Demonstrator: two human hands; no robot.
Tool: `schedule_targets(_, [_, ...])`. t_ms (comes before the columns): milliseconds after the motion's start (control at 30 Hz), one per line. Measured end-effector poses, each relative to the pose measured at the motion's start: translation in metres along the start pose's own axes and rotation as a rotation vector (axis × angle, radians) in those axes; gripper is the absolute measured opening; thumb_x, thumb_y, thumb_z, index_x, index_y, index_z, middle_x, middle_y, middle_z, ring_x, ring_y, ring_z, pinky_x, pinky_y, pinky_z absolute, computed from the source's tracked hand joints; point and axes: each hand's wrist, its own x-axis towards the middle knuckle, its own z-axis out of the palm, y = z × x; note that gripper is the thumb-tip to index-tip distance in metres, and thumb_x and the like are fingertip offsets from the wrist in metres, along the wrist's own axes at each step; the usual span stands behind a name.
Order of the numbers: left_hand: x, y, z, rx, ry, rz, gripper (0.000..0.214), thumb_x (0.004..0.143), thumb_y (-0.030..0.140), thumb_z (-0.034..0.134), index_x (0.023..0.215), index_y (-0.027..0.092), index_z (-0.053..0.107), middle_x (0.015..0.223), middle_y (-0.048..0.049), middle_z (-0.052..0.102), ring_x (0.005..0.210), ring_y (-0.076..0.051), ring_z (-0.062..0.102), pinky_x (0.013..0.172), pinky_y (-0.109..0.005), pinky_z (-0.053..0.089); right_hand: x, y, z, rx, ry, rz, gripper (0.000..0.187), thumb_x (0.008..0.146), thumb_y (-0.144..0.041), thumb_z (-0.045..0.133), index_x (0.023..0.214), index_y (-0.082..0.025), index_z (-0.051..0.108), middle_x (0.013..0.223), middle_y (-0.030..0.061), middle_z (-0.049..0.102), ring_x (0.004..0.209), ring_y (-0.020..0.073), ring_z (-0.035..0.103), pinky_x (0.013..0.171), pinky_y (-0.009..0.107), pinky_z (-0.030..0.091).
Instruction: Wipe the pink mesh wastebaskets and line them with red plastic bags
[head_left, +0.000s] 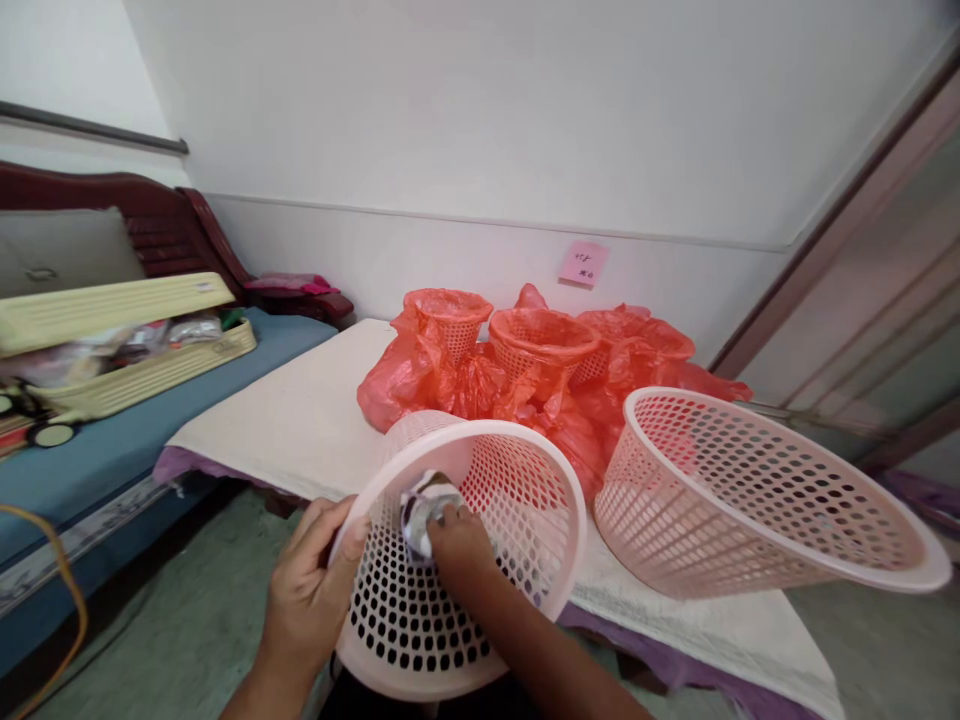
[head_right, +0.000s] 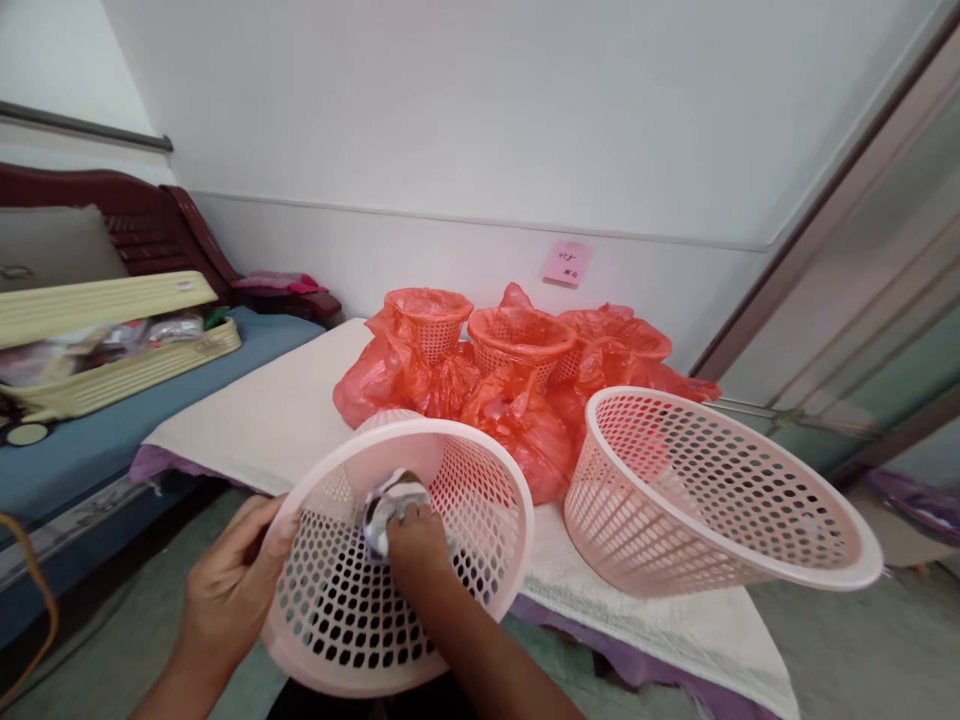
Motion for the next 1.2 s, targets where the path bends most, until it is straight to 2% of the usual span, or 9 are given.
schedule_targets(167, [0.000, 0.002, 0.003, 0.083, -0.024, 0.099, 0.027, 0.091, 0.023, 0.056, 0.116, 0.028, 0.063, 0.088, 0.0034, 0.057, 0.079, -0.010, 0.056, 0.072, -0.021, 0.044, -0.002, -0.003, -0.009, 0.028, -0.022, -0.067, 0.034, 0.074, -0.017, 0.059, 0.107, -0.013, 0.066, 0.108, 0.0167, 0.065, 0.099, 0.0300, 0.061, 0.086, 0.042, 0.049])
schedule_targets(333, [0.012, -0.003, -0.006, 0.124, -0.002, 0.098, 0.023, 0.091, 0.026, 0.056, 0.113, 0.028, 0.064, 0.089, 0.0036, 0.059, 0.080, -0.010, 0.057, 0.072, -0.020, 0.043, -0.049, -0.026, -0.027, 0.183, -0.024, -0.443, 0.025, 0.078, -0.028, 0.063, 0.101, -0.019, 0.065, 0.101, 0.0066, 0.066, 0.083, 0.0196, 0.063, 0.072, 0.027, 0.051])
schedule_targets(433, [0.021, -0.007, -0.010, 0.097, 0.021, 0.013, 0.022, 0.091, 0.030, 0.056, 0.111, 0.028, 0.066, 0.089, 0.0030, 0.059, 0.084, -0.012, 0.057, 0.073, -0.021, 0.042, -0.074, -0.031, -0.019, 0.071, 0.107, -0.580, 0.013, 0.084, -0.029, 0.064, 0.094, -0.021, 0.066, 0.088, 0.0046, 0.067, 0.074, 0.0188, 0.062, 0.065, 0.027, 0.051])
schedule_targets(567, [0.031, -0.002, -0.006, -0.013, 0.035, -0.136, 0.027, 0.090, 0.038, 0.058, 0.112, 0.027, 0.067, 0.081, 0.0034, 0.058, 0.078, -0.013, 0.057, 0.069, -0.024, 0.043, -0.086, -0.034, 0.005, -0.120, 0.407, -0.385, 0.015, 0.083, -0.032, 0.066, 0.094, -0.022, 0.066, 0.087, 0.0085, 0.068, 0.072, 0.0248, 0.062, 0.062, 0.038, 0.053])
schedule_targets(667, [0.039, 0.006, -0.001, -0.099, 0.002, -0.199, 0.029, 0.088, 0.042, 0.060, 0.110, 0.025, 0.069, 0.083, 0.0029, 0.060, 0.076, -0.013, 0.056, 0.068, -0.024, 0.043, -0.085, -0.036, 0.016, -0.144, 0.494, -0.296, 0.030, 0.076, -0.032, 0.071, 0.102, -0.019, 0.065, 0.095, 0.0124, 0.068, 0.075, 0.0285, 0.063, 0.066, 0.045, 0.055])
schedule_targets(767, [0.040, 0.012, 0.001, -0.093, -0.025, -0.173, 0.027, 0.088, 0.042, 0.059, 0.107, 0.025, 0.069, 0.085, 0.0022, 0.059, 0.083, -0.014, 0.056, 0.073, -0.024, 0.042, -0.080, -0.040, 0.015, -0.123, 0.475, -0.293, 0.023, 0.075, -0.029, 0.069, 0.094, -0.017, 0.065, 0.083, 0.0105, 0.067, 0.069, 0.0281, 0.062, 0.059, 0.044, 0.054])
schedule_targets(867, [0.029, 0.011, 0.003, 0.025, 0.063, -0.131, 0.025, 0.088, 0.041, 0.059, 0.104, 0.024, 0.068, 0.091, 0.0015, 0.059, 0.086, -0.014, 0.056, 0.076, -0.024, 0.042, -0.075, -0.046, 0.003, -0.022, 0.437, -0.313, 0.021, 0.075, -0.026, 0.066, 0.094, -0.017, 0.064, 0.082, 0.0102, 0.065, 0.070, 0.0281, 0.061, 0.058, 0.043, 0.053])
schedule_targets(1067, [-0.017, 0.000, 0.014, -0.034, 0.160, -0.335, 0.036, 0.087, 0.048, 0.056, 0.112, 0.023, 0.064, 0.100, -0.0008, 0.065, 0.092, -0.018, 0.060, 0.081, -0.026, 0.045, -0.068, -0.064, -0.031, 0.551, 0.326, -0.187, 0.050, 0.066, -0.018, 0.066, 0.116, -0.020, 0.059, 0.114, 0.0103, 0.061, 0.100, 0.0260, 0.057, 0.085, 0.039, 0.050])
schedule_targets(1200, [-0.015, -0.002, 0.003, 0.089, 0.105, -0.185, 0.029, 0.091, 0.042, 0.051, 0.109, 0.024, 0.066, 0.089, 0.0007, 0.058, 0.083, -0.016, 0.056, 0.076, -0.026, 0.045, -0.060, -0.063, -0.027, 0.567, 0.161, -0.230, 0.038, 0.073, -0.016, 0.063, 0.111, -0.020, 0.062, 0.113, 0.0079, 0.061, 0.102, 0.0209, 0.057, 0.087, 0.030, 0.047])
